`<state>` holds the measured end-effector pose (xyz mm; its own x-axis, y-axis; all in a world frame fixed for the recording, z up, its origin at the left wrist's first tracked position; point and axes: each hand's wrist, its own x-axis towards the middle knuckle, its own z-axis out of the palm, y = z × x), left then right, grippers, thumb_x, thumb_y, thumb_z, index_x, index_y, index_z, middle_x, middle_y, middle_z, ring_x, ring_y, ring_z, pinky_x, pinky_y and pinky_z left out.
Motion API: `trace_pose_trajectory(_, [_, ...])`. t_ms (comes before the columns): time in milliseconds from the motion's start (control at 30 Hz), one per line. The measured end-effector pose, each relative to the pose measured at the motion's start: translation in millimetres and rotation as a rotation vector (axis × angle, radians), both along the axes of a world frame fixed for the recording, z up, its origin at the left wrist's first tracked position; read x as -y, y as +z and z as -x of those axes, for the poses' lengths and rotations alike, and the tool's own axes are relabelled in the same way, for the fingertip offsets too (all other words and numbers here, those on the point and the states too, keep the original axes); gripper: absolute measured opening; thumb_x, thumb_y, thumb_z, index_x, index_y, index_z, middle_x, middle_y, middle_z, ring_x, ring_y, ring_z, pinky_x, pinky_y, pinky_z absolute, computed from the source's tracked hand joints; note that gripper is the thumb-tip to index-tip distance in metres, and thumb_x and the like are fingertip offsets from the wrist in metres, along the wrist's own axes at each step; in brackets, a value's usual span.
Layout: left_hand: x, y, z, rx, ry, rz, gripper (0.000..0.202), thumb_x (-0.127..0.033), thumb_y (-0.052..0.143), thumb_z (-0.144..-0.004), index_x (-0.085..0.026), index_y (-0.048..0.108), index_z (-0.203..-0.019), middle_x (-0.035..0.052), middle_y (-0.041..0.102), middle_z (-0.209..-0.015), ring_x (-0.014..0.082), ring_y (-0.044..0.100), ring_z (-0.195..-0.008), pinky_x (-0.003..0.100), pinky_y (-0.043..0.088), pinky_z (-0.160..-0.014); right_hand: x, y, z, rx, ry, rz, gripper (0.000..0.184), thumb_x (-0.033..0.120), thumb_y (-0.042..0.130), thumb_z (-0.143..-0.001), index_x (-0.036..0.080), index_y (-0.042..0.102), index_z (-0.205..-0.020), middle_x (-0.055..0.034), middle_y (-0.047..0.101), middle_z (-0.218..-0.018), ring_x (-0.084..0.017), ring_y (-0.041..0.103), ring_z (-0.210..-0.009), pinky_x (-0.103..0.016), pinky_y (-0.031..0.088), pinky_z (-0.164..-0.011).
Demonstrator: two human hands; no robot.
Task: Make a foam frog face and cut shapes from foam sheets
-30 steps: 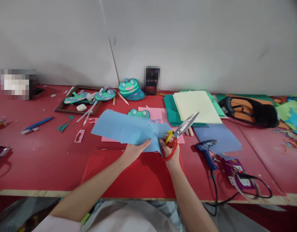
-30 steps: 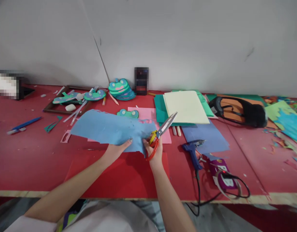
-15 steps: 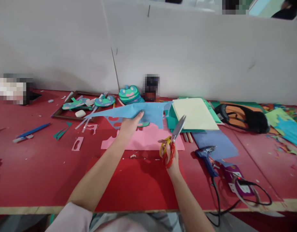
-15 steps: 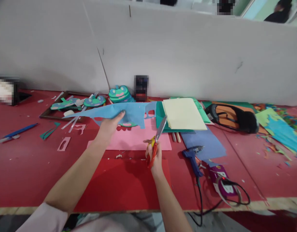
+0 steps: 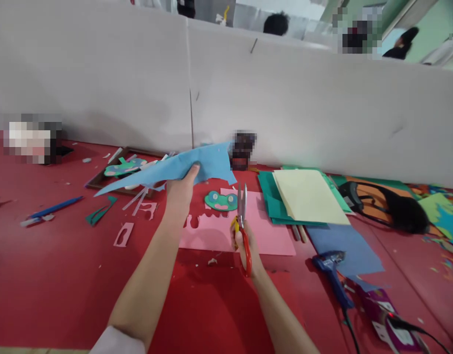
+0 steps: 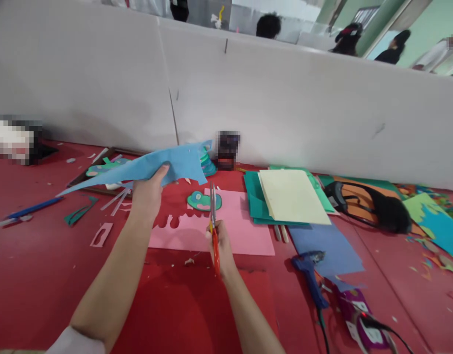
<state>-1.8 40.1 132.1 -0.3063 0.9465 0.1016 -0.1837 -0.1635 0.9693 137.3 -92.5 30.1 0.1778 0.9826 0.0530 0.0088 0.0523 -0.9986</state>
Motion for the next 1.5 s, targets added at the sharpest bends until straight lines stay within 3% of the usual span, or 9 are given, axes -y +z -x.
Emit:
trace_pose_trajectory(200, [2.1,6.7,10.9,-0.191,-0.034,-0.037,0.025,-0.032,0.071,-0.067,-0.019,0.068,-0.088,0.0052,0.069,-0.101,0.0235,0.059,-0.107,0.037,0.04,-0.103,4.7,-13.4,-2.4,0.025,0.173,0.04,0.032,0.052,0.053,-0.077,0.023,0.04,-0.084,0.0029,0.041,-0.074,-0.011,0.036,-0.058,-0.024,0.031,-0.052])
trace_pose_trajectory(333, [6.4,10.9,9.6,-0.245,-0.12,-0.047,0.028,-0.034,0.07,-0.068,-0.018,0.068,-0.092,0.0059,0.068,-0.105,0.0242,0.059,-0.108,0.037,0.041,-0.102,9.2,-10.8,-2.2,0.019,0.155,0.081,0.027,0.048,0.053,-0.077,0.024,0.041,-0.082,0.0027,0.044,-0.072,-0.013,0.04,-0.06,-0.026,0.035,-0.055])
trace_pose_trajectory(533, [11.8,14.9,3.6,-0.31,-0.118,-0.048,0.026,-0.037,0.071,-0.068,-0.021,0.068,-0.088,0.0027,0.07,-0.099,0.0234,0.057,-0.11,0.037,0.036,-0.106,10.9,0.8,-0.1,0.019,0.17,0.063,0.03,0.052,0.051,-0.077,0.024,0.041,-0.084,0.0016,0.045,-0.075,-0.013,0.041,-0.063,-0.027,0.037,-0.058])
trace_pose_trajectory(933, [14.5,15.3,1.1,-0.353,-0.113,-0.047,0.028,-0.034,0.07,-0.069,-0.023,0.067,-0.095,0.0023,0.068,-0.105,0.0246,0.052,-0.117,0.036,0.034,-0.107,12.5,3.8,-0.6,-0.006,0.158,0.074,0.035,0.057,0.048,-0.079,0.023,0.04,-0.085,0.0021,0.04,-0.076,-0.011,0.036,-0.06,-0.024,0.032,-0.052])
trace_pose_trajectory(1133, [16.4,12.7,-5.1,-0.384,-0.123,-0.065,0.029,-0.036,0.069,-0.07,-0.023,0.067,-0.096,0.0015,0.069,-0.102,0.0227,0.054,-0.114,0.037,0.032,-0.109,13.9,-2.8,-1.0,-0.086,0.161,0.077,0.035,0.056,0.048,-0.081,0.023,0.039,-0.087,0.0025,0.039,-0.076,-0.009,0.031,-0.057,-0.022,0.027,-0.049])
trace_pose_trajectory(1500, [20.3,12.3,-10.6,-0.4,-0.146,-0.049,0.021,-0.032,0.068,-0.071,-0.021,0.068,-0.089,0.0012,0.07,-0.102,0.0206,0.059,-0.107,0.035,0.039,-0.104,13.3,-8.0,-4.4,-0.09,0.156,0.078,0.038,0.058,0.046,-0.082,0.023,0.043,-0.094,0.0011,0.042,-0.079,-0.009,0.034,-0.058,-0.02,0.028,-0.046])
